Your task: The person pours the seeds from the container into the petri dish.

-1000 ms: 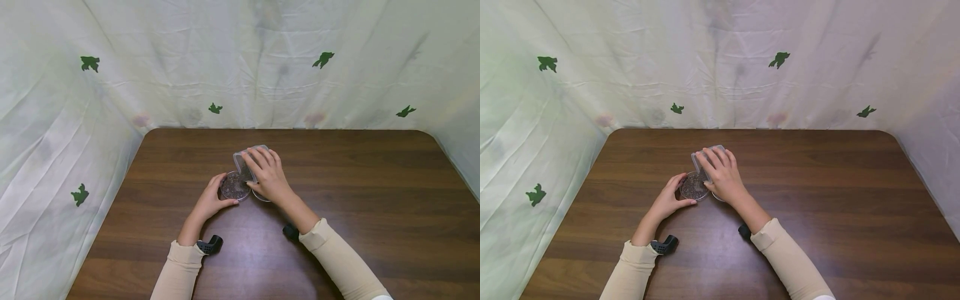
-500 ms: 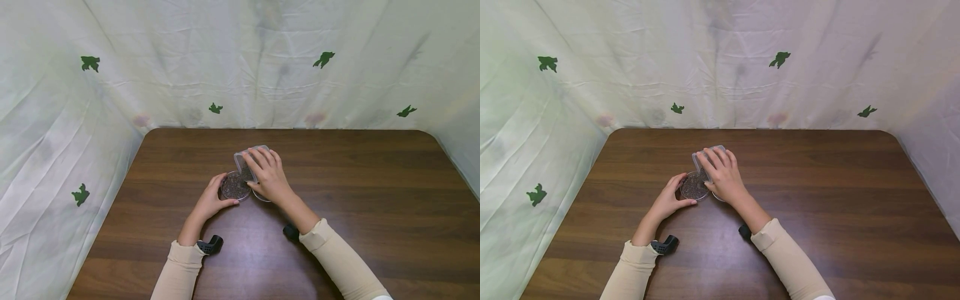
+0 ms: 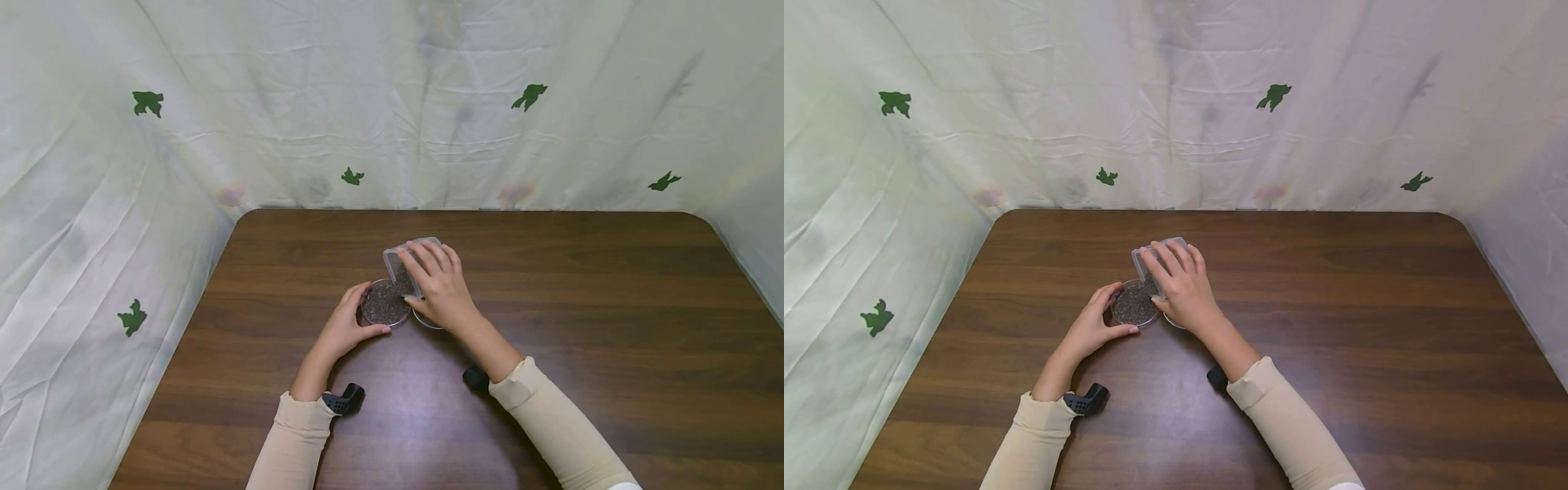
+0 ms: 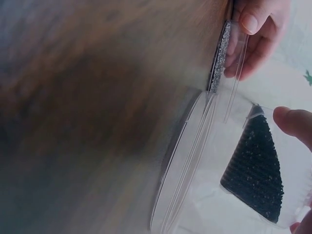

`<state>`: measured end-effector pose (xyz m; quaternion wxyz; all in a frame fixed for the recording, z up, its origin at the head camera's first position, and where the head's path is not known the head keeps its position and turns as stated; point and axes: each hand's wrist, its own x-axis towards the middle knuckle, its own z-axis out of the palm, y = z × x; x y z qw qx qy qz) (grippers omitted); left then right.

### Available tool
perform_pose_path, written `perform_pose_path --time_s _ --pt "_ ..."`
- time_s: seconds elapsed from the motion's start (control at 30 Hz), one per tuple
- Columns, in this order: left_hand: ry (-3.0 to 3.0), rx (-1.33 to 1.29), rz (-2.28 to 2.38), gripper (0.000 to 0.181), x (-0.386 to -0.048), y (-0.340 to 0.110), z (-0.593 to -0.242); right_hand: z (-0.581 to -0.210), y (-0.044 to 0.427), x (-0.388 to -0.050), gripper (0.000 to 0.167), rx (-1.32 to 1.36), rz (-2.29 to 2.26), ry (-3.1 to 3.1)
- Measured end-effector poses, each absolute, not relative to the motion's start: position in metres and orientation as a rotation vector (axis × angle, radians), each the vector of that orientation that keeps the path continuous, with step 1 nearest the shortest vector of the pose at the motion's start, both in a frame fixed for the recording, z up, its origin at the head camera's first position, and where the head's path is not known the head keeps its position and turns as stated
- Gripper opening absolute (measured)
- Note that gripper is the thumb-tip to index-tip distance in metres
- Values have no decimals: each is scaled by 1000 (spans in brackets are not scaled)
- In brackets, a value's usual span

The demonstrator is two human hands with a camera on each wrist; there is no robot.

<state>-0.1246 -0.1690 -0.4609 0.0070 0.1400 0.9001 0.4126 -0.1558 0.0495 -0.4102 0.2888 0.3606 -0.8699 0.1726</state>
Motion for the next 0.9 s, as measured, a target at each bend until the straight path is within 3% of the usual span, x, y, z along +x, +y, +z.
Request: perform_pose_path --time_s 0.9 --pt "2855 490 1295 92 -127 -169 -465 -417 56 -155 97 744 813 -2382"
